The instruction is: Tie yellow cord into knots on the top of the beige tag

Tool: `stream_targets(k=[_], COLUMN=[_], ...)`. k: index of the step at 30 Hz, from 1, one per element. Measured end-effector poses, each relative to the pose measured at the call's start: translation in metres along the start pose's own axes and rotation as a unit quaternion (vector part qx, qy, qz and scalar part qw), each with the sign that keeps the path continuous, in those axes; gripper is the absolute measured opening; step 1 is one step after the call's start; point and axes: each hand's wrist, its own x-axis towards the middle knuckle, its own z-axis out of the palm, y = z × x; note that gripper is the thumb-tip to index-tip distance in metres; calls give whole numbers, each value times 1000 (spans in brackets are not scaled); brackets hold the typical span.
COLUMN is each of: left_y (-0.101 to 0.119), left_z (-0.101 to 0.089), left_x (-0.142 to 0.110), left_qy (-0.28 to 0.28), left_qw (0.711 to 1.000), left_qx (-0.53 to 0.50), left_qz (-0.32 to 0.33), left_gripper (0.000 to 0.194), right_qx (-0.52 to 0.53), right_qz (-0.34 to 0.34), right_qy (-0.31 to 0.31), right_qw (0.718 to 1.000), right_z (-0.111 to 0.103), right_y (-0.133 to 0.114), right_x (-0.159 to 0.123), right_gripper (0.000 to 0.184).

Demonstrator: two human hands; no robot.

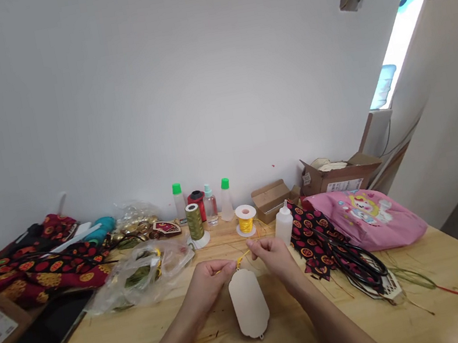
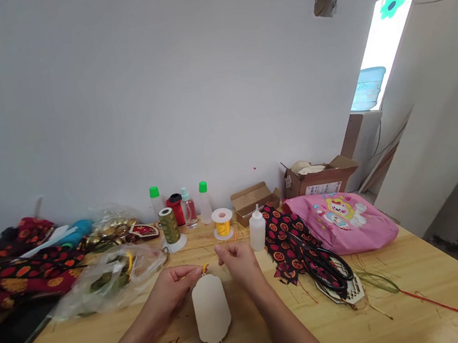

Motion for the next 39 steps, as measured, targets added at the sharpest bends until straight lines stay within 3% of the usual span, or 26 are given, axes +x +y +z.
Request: stream_targets(k=[4, 8, 13, 16, 18, 22, 24, 29, 33, 39], left_y=[1, 2, 4, 5, 5, 5, 7, 10, 8, 8], left_z=[-1, 2, 5, 4, 1, -1, -1, 0, 2, 2], left_x=[1, -1, -1, 1, 2, 2, 1, -2, -3, -2], left_qy=[25, 36, 44, 87, 114, 131, 123, 113, 101, 102], left_qw=[1000, 999, 997, 991, 988, 988, 990, 991, 992, 995], left_qx=[-13, 9, 59, 86, 87, 47, 22, 17, 41, 5], left_qz=[6, 12, 17, 54, 61, 61, 63, 68, 67, 8], left_gripper=[26, 24, 22, 18, 18, 22, 25, 23, 19, 20], right_qx=[169, 317, 412, 426, 409, 278, 219, 195, 168, 104], right_qz=[81, 137, 191, 207, 196, 142, 125, 75, 77, 95], right_qy=[-52, -121, -217, -237, -228, -163, -131, -179, -223, -169], right_qw=[981, 931, 864, 848, 862, 936, 959, 961, 957, 975], right_z=[-1, -3, -9, -11, -10, 0, 5, 8, 2, 5], right_y=[-10, -15, -12, -12, -15, -18, -18, -17, -15, -9], right_x=[-3, -9, -9, -9, -10, -13, -14, -16, -17, -12], right_gripper=[35, 24, 16, 16, 19, 24, 29, 24, 27, 23])
